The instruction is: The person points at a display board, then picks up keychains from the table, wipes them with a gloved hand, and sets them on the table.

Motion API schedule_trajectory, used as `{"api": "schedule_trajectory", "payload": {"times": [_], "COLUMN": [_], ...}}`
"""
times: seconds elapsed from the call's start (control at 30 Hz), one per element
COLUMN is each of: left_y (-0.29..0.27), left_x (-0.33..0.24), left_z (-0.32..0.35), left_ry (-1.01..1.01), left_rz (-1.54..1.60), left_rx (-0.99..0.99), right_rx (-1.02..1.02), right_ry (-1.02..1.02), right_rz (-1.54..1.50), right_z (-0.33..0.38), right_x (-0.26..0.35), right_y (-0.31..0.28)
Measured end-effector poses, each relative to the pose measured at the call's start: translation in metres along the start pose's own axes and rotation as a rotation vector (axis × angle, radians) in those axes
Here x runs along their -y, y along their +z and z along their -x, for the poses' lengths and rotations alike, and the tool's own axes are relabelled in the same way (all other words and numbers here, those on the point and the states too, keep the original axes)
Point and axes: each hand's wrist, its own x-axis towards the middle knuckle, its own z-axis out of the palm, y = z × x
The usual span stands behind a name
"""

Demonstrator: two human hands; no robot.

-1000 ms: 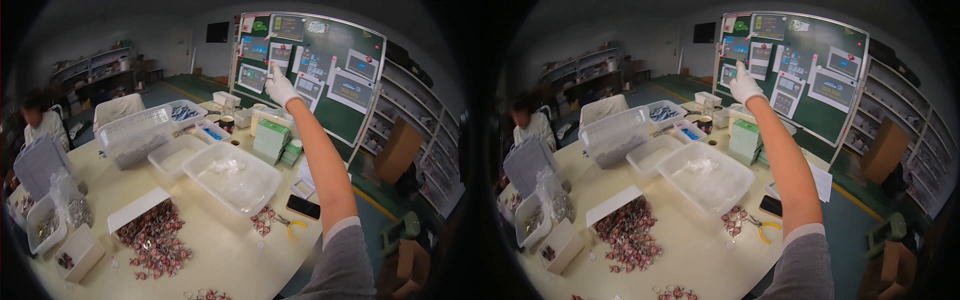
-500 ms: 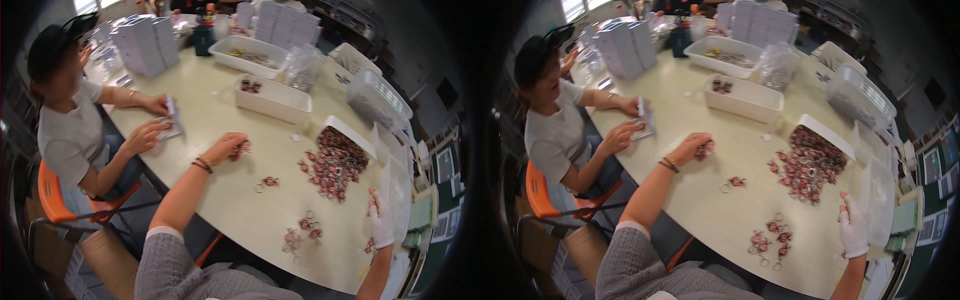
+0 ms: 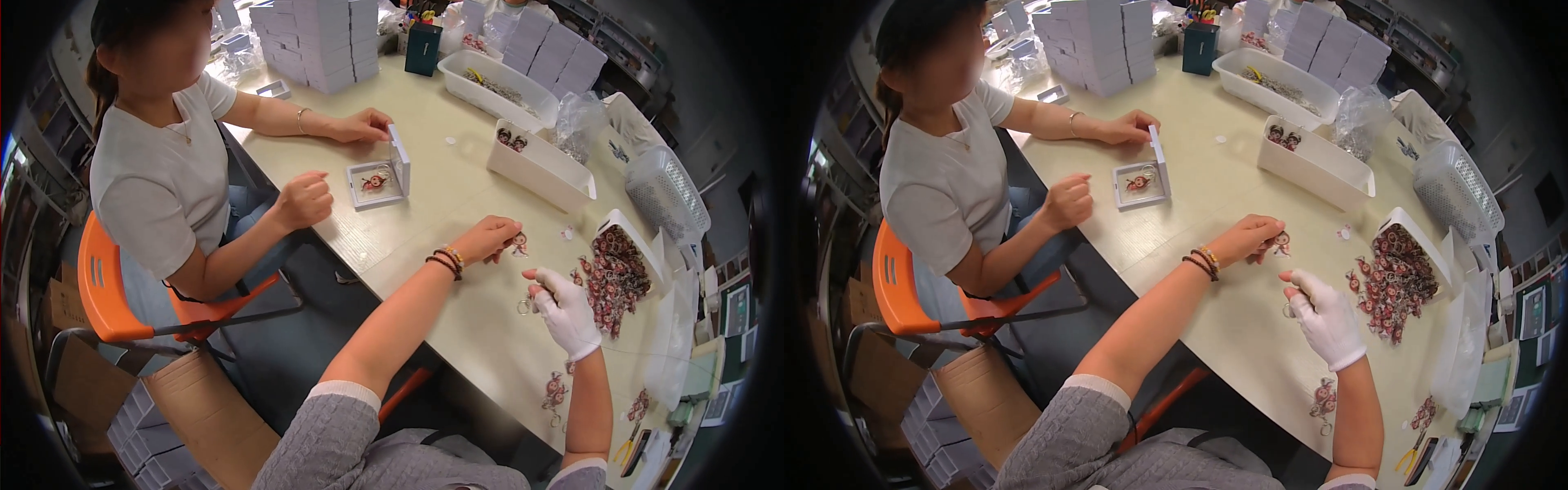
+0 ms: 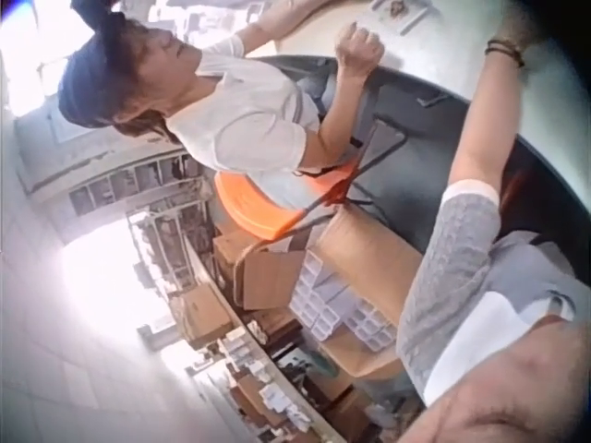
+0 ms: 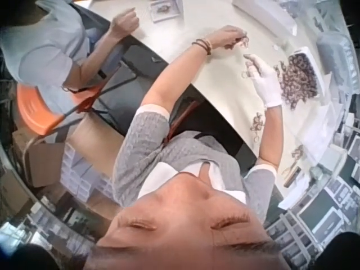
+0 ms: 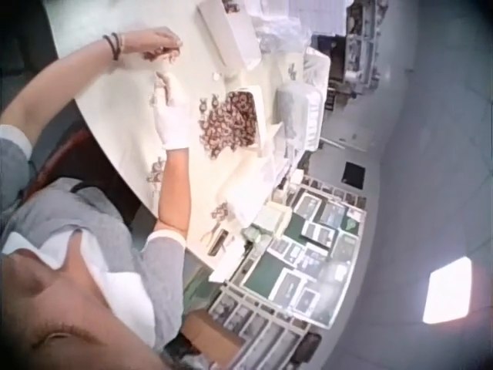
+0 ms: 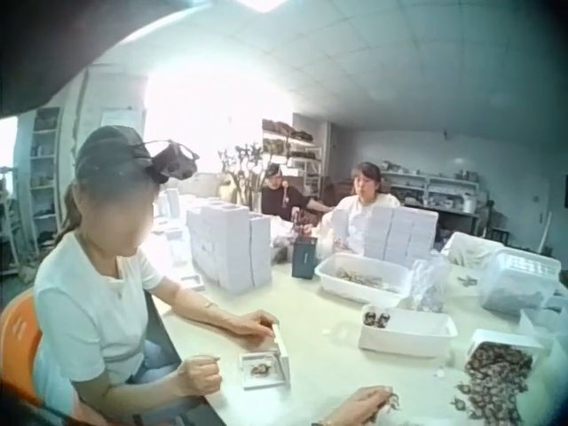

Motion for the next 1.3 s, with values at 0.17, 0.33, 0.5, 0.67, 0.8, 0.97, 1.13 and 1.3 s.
{"api": "schedule_trajectory", "payload": {"times": [0.17, 0.33, 0.5, 0.67, 0.8, 0.97, 1.13, 1.3], "left_y": [-0.004, -0.007, -0.01, -0.006, 0.012, 0.055, 0.099, 0.129], "left_x": [0.0, 0.008, 0.002, 0.0, -0.008, -0.011, -0.013, -0.015], "left_z": [-0.005, -0.007, -0.002, 0.001, 0.015, 0.017, 0.014, 0.01], "left_ry": [0.034, 0.053, 0.043, 0.074, 0.109, 0.131, 0.07, 0.008], "left_rz": [0.03, -0.017, -0.066, -0.053, -0.09, -0.134, -0.273, -0.387], "left_rx": [0.04, 0.08, 0.088, 0.068, 0.169, 0.284, 0.328, 0.253], "right_rx": [-0.05, -0.3, -0.222, -0.342, -0.296, -0.348, -0.296, -0.452], "right_ry": [0.054, 0.053, 0.086, 0.079, 0.047, 0.156, 0.147, 0.178], "right_rz": [-0.11, 0.041, 0.254, 0.057, -0.334, -0.438, -0.233, -0.262], "right_z": [-0.018, -0.027, -0.036, -0.033, -0.018, 0.022, 0.062, 0.116], "right_x": [0.011, -0.014, -0.025, -0.044, -0.062, -0.083, -0.091, -0.139], "right_y": [0.023, 0.037, 0.039, 0.043, 0.035, 0.004, -0.027, -0.076]}}
